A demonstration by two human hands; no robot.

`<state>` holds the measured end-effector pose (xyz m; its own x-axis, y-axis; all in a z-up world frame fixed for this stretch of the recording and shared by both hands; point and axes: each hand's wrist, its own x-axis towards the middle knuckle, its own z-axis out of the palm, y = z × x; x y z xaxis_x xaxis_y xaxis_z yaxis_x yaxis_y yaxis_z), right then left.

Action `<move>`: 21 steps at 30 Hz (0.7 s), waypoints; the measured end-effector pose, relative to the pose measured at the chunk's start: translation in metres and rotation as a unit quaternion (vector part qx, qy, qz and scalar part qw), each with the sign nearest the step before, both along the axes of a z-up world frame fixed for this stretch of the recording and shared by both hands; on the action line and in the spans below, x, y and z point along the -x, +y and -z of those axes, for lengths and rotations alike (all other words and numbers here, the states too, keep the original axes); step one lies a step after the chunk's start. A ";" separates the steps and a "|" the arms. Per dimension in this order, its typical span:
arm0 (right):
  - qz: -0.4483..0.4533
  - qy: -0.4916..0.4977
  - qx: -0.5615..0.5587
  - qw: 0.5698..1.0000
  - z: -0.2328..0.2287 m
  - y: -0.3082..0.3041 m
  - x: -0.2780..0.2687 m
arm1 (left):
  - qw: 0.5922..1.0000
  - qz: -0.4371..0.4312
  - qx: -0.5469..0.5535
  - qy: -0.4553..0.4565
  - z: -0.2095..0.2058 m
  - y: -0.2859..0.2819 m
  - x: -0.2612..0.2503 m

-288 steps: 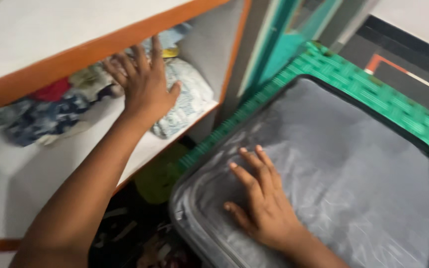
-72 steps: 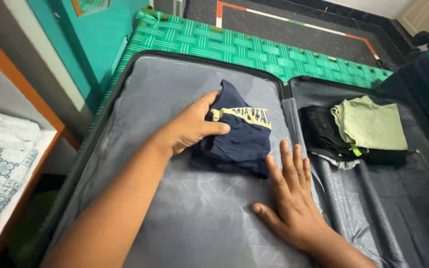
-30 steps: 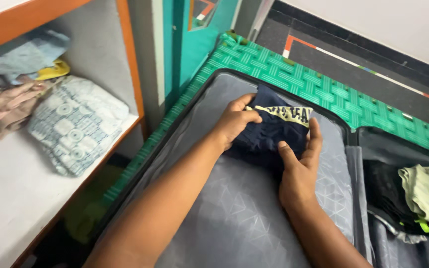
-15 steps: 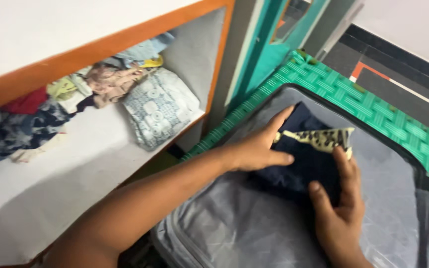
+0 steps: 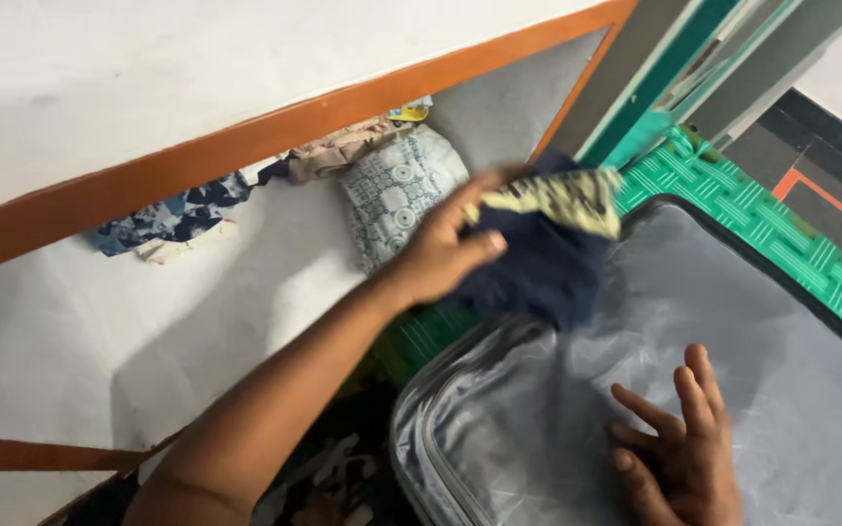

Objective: The person unloads a suitcase by hand, removing various items of clothing and placing them onto nearby shelves.

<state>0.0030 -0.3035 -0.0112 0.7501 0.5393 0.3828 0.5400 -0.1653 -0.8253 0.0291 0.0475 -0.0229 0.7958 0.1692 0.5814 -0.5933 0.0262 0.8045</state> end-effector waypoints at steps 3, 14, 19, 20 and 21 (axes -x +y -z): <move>0.023 0.014 0.011 1.000 0.002 0.000 -0.002 | 0.990 -0.137 0.031 0.028 0.016 0.051 -0.018; 0.090 0.018 0.014 0.996 0.018 -0.015 -0.007 | 0.890 -0.423 -0.146 0.081 0.085 0.126 -0.030; 0.082 -0.166 0.138 0.973 0.015 -0.009 -0.004 | 0.775 -0.465 -0.360 0.232 0.041 0.092 -0.003; 0.082 -0.167 0.138 0.973 0.010 -0.004 -0.004 | 0.775 -0.465 -0.359 0.231 0.032 0.089 0.000; 0.045 -0.192 0.146 0.969 0.007 0.002 -0.003 | 0.787 -0.432 -0.401 0.182 0.026 0.086 0.002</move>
